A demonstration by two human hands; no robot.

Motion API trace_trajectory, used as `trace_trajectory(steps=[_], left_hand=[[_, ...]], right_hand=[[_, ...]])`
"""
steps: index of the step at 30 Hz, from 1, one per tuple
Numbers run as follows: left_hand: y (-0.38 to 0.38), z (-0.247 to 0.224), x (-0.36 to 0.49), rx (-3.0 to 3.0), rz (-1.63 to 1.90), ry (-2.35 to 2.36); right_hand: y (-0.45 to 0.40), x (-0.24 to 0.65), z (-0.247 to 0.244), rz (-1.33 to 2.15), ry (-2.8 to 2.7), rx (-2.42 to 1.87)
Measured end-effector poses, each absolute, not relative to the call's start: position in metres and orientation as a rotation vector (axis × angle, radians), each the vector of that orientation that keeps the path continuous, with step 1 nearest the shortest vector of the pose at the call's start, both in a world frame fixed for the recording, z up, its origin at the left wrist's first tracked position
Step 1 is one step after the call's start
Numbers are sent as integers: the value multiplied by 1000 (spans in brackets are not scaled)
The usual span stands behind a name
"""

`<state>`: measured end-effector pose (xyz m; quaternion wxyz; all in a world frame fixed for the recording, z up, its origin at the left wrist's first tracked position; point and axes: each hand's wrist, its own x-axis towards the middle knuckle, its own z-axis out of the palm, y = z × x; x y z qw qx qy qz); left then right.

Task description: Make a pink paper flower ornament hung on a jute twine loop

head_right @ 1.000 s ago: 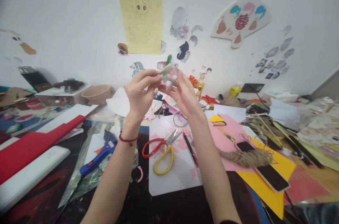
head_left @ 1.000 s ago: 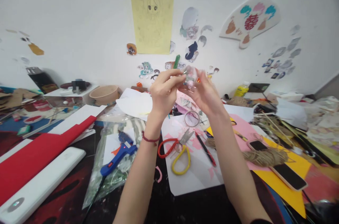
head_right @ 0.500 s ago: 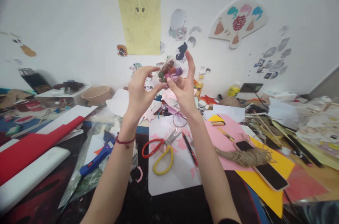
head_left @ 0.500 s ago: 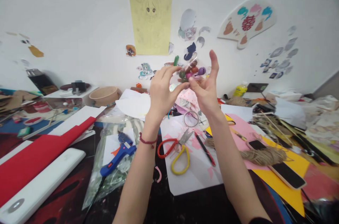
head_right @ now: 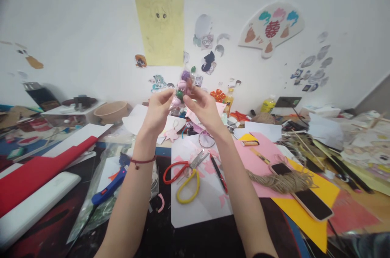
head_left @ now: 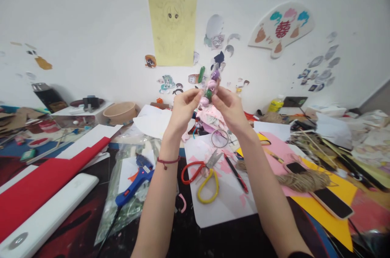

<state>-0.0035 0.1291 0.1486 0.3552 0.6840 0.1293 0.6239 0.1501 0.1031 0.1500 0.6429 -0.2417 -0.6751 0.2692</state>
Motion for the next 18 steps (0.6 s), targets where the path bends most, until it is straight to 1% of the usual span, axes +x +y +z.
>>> trace_trajectory(steps=[3,9,12,18], left_hand=[[132,148,-6,1815,1562,393],[126,154,-10,1809,1766,499],[117,158,-3,1852,1826,453],[108,161,5,1713,1903,326]], right_hand=[[98,148,153,538,-1444,-568],[98,156,154,319,-1294,-694],[98,155,152,314,-1339,-677],[84,146,155,298,-1397,-639]])
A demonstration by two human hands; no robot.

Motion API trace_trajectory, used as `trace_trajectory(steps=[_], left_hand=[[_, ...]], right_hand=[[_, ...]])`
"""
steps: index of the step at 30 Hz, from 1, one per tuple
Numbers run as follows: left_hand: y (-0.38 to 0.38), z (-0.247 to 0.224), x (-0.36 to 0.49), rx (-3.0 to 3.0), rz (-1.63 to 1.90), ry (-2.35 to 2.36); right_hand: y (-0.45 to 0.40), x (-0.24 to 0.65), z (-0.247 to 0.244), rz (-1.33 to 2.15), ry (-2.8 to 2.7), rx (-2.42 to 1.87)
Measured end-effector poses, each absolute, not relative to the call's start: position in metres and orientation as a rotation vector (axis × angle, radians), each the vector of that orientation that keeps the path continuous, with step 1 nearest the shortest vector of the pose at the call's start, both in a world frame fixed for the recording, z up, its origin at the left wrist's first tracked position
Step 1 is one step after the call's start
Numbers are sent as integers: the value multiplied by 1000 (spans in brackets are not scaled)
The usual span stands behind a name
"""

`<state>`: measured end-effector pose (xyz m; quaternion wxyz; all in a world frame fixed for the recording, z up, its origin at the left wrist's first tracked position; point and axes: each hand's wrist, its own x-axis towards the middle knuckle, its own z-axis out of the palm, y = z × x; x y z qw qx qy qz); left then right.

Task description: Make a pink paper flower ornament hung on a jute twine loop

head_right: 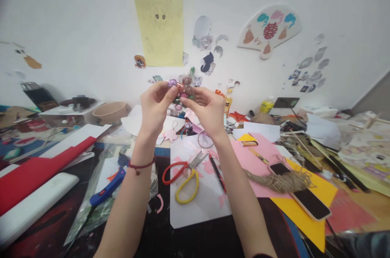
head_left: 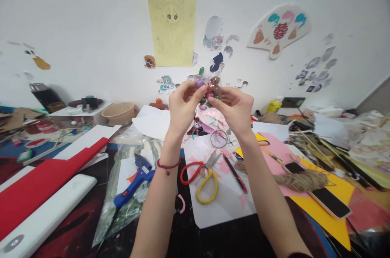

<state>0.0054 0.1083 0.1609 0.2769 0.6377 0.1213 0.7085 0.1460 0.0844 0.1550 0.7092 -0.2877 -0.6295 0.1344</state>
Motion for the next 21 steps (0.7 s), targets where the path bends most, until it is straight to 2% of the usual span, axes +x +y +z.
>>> trace_trajectory(steps=[14,21], left_hand=[[99,168,-3,1769,1907,338],[93,173,-8,1761,1927,365]], right_hand=[[65,149,167,365,-1461,-538],[66,148,165,256,-1466,-614]])
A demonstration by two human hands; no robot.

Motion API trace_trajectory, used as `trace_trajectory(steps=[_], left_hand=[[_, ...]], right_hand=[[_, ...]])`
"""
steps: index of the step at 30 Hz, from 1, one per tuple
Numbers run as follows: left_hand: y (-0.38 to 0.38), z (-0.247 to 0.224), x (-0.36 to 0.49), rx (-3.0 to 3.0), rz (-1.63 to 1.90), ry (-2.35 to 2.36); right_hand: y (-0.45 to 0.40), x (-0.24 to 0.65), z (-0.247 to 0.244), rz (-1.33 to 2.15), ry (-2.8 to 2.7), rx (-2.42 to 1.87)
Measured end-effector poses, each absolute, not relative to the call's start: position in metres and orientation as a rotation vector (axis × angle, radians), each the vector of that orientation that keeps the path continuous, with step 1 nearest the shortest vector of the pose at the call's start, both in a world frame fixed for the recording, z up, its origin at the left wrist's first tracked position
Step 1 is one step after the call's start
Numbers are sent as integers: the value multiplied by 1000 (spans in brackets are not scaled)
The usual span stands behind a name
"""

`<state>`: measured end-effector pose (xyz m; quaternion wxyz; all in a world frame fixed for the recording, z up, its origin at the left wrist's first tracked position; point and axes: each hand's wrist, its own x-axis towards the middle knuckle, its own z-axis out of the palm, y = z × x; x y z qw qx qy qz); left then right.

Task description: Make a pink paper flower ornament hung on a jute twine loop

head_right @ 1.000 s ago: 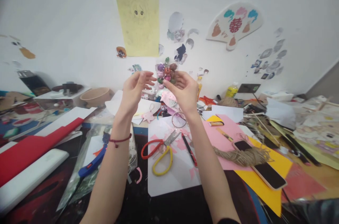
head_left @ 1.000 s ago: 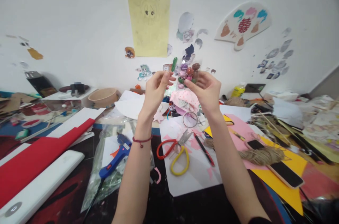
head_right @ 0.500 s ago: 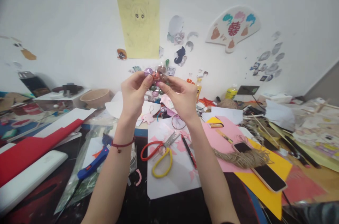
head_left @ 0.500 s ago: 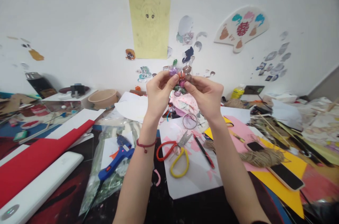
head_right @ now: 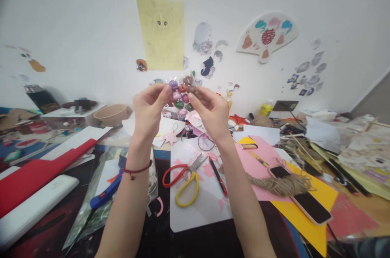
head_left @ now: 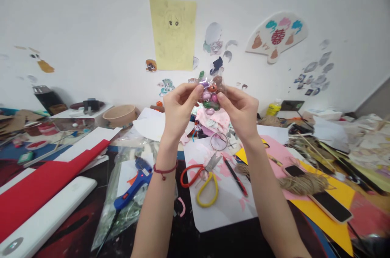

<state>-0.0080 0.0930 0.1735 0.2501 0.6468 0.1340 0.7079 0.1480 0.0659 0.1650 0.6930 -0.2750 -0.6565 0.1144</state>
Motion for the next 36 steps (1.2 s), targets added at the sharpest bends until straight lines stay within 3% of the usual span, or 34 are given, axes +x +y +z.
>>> trace_trajectory(steps=[7,19,24,30,36], left_hand=[[84,176,-4,1668,2067,424],[80,177,-6,1778,2191,520],[80,177,-5,1800,2200,510],[78,177,-5,1942,1883,571],[79,174,2,1725,1742,435]], right_hand=[[54,142,167,-457,-1548,-641],[47,140,170,-562,-1616,-640],[50,144,168,-818,-1647,-678],[56,145,165,-1172,-1567,-634],[59,146,164,-1128,-1522,-666]])
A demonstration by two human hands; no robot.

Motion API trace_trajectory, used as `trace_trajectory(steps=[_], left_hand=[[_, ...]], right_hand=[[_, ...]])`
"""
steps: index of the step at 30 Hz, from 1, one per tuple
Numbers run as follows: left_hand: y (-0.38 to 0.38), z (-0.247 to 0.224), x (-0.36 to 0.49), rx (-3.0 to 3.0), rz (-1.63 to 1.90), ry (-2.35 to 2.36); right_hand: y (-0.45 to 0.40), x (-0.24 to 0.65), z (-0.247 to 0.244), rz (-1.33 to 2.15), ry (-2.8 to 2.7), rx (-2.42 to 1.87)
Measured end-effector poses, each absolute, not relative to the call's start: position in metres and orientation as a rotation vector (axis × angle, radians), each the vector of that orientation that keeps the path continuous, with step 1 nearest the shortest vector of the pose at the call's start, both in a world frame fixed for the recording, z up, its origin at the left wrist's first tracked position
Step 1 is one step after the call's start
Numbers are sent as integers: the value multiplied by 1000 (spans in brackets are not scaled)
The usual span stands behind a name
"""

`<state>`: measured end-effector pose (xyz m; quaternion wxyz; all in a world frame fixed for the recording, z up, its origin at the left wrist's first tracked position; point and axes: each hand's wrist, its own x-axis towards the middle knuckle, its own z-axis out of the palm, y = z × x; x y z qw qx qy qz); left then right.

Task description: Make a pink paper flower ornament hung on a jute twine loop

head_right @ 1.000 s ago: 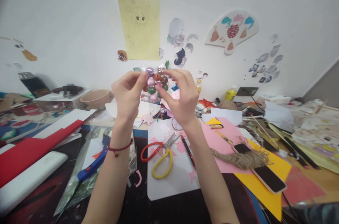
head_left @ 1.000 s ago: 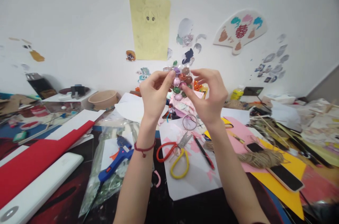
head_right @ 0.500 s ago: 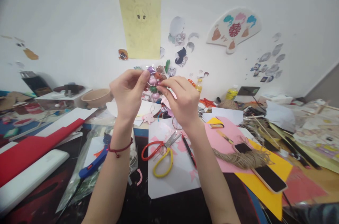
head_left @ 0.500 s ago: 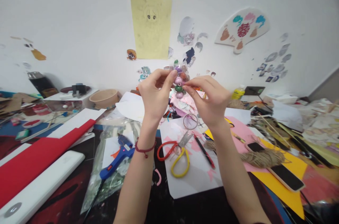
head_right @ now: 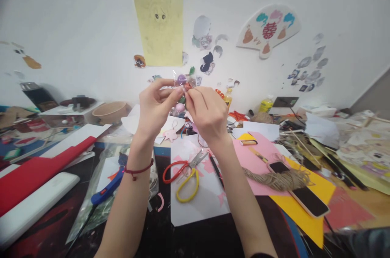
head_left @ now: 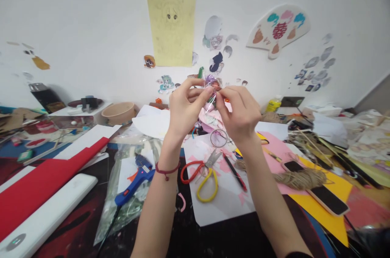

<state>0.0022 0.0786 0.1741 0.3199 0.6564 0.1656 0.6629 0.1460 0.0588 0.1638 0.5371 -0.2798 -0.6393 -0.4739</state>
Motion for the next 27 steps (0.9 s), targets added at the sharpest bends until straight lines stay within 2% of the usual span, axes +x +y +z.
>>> trace_trajectory(steps=[9,17,24,27], left_hand=[[80,167,20,1607,1844,413],[85,165,23,1617,1887,528],[98,158,14,1709,1615,672],[100,156,11,1723,1555,680]], right_hand=[[64,146,161,-987,-1368,-712],[74,137,154,-664,-1160,-801],[80,142,152,-688,-1376,-743],[80,144,152,-572,-1491,-775]])
